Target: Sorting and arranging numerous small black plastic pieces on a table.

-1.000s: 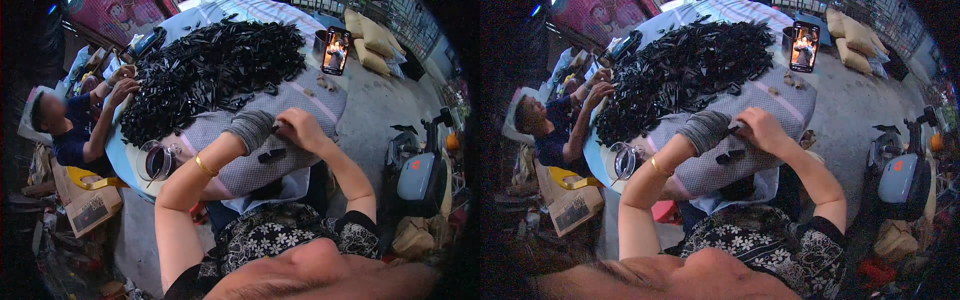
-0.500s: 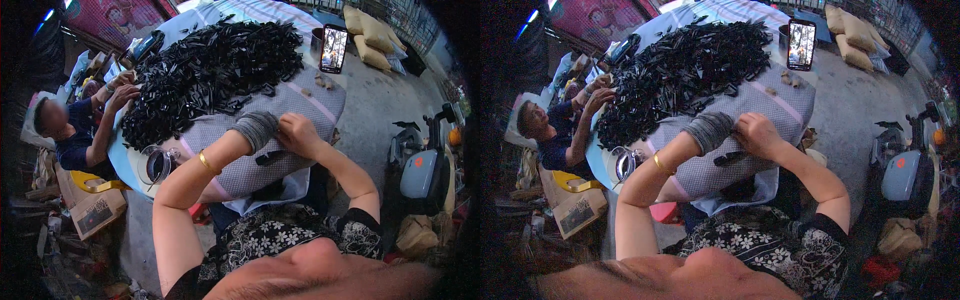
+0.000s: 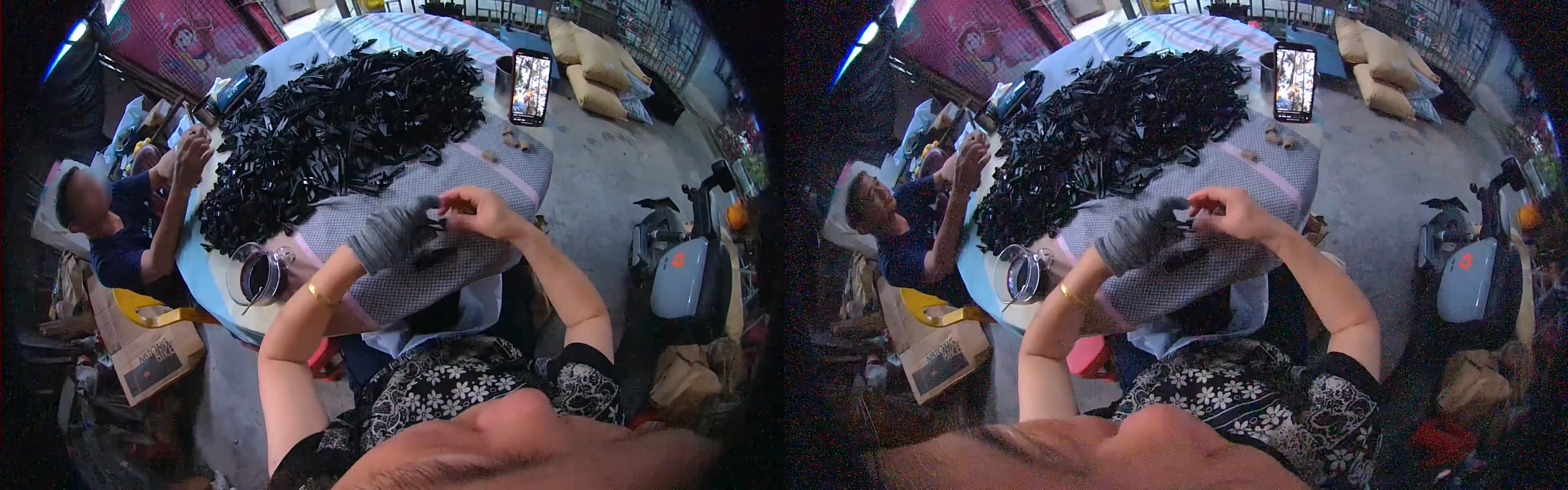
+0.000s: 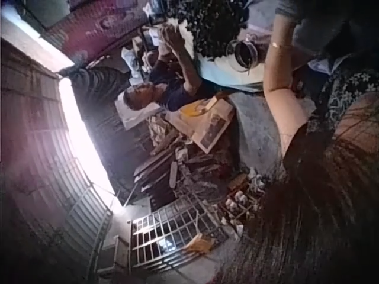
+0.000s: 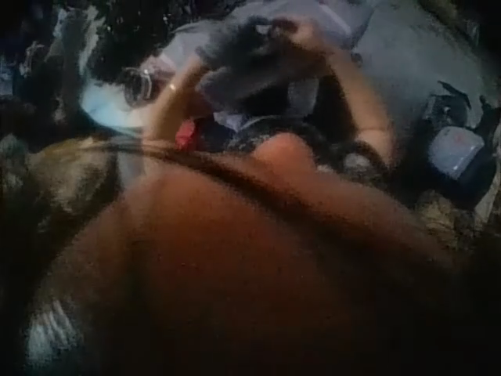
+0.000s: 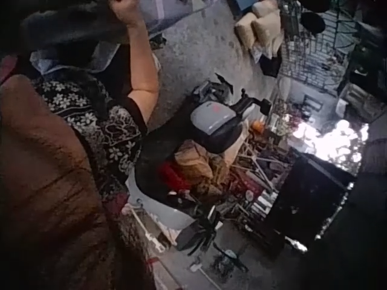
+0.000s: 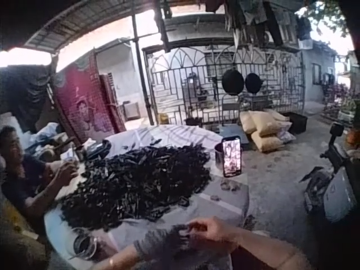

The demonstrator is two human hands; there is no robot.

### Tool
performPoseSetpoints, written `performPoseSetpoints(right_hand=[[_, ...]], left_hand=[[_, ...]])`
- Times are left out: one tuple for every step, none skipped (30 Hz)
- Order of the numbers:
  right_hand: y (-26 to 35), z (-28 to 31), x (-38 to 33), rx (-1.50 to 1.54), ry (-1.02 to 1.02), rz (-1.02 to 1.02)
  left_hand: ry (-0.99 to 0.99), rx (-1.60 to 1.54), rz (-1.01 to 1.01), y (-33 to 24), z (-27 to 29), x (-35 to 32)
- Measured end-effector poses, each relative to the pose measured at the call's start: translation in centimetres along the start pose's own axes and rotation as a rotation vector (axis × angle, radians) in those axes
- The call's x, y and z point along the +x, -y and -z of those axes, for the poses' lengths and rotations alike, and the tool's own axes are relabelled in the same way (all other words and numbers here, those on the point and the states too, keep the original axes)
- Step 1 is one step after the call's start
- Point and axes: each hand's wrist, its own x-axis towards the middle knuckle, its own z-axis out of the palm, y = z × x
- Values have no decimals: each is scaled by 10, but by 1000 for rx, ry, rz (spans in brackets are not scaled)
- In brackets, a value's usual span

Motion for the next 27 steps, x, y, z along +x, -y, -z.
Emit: performPoseSetpoints(right_hand=[[1, 3, 3, -95, 175, 87], [3, 6, 3, -189, 351, 172], [8, 2, 3, -40, 376, -3], [13, 0, 2, -43, 378, -4], [16, -1, 1, -96, 352, -20], [18, -3, 0, -149, 325, -36], [16, -4, 1, -149, 330, -39], [13, -5, 2, -249, 237, -30], [9, -7, 3, -346, 149, -24], [7, -10, 2, -153, 89, -55], [7, -9, 3, -153, 107, -57], [7, -5, 3, -424, 123, 46], [12, -5, 3, -693, 130, 153], [20, -6, 3, -654, 244, 206], [27, -9, 5, -651, 259, 212], [32, -11, 9, -638, 323, 153], [34, -14, 13, -626, 386, 94], [32, -14, 18, -604, 311, 144], [29, -12, 26, -606, 313, 146], [26, -9, 36, -686, 156, 211], [21, -5, 45, -763, -4, 272], [15, -2, 54, -765, -8, 271], [9, 1, 63, -901, -113, 321], [5, 2, 70, -1036, -220, 373], [5, 3, 76, -1140, -218, 341], [0, 4, 83, -1142, -223, 341], [-9, 7, 92, -1215, -256, 374]], left_hand=[[5, 54, -160, -9, 1, 1], [129, 187, -103, -20, 3, 3], [250, 323, -41, -38, 9, 5], [236, 304, -65, -36, 7, 4], [233, 302, -64, -27, 3, 0], [142, 358, -143, -23, 2, -3], [51, 413, -220, -19, 2, -6], [129, 649, -102, -15, 4, -9], [50, 546, -144, -10, 8, -10], [-37, 447, -181, -4, 15, -10], [-124, 413, -185, 2, 24, -9], [-215, 383, -185, 8, 34, -8], [-280, 337, -66, 14, 42, -5], [-391, 346, 67, 18, 46, -1], [-450, 407, 73, 38, 47, 0], [-505, 467, 74, 48, 48, 1], [-462, 491, 100, 56, 44, -1], [-433, 624, 70, 56, 39, 0], [-402, 757, 38, 58, 33, 2], [-346, 835, 47, 64, 27, 7], [-345, 833, 44, 59, 22, 11], [-304, 856, 138, 52, 19, 14], [-262, 878, 231, 47, 17, 16], [-273, 855, 166, 52, 21, 19], [-274, 856, 160, 55, 21, 20], [-243, 855, 195, 58, 21, 20], [-208, 852, 234, 56, 21, 20]])
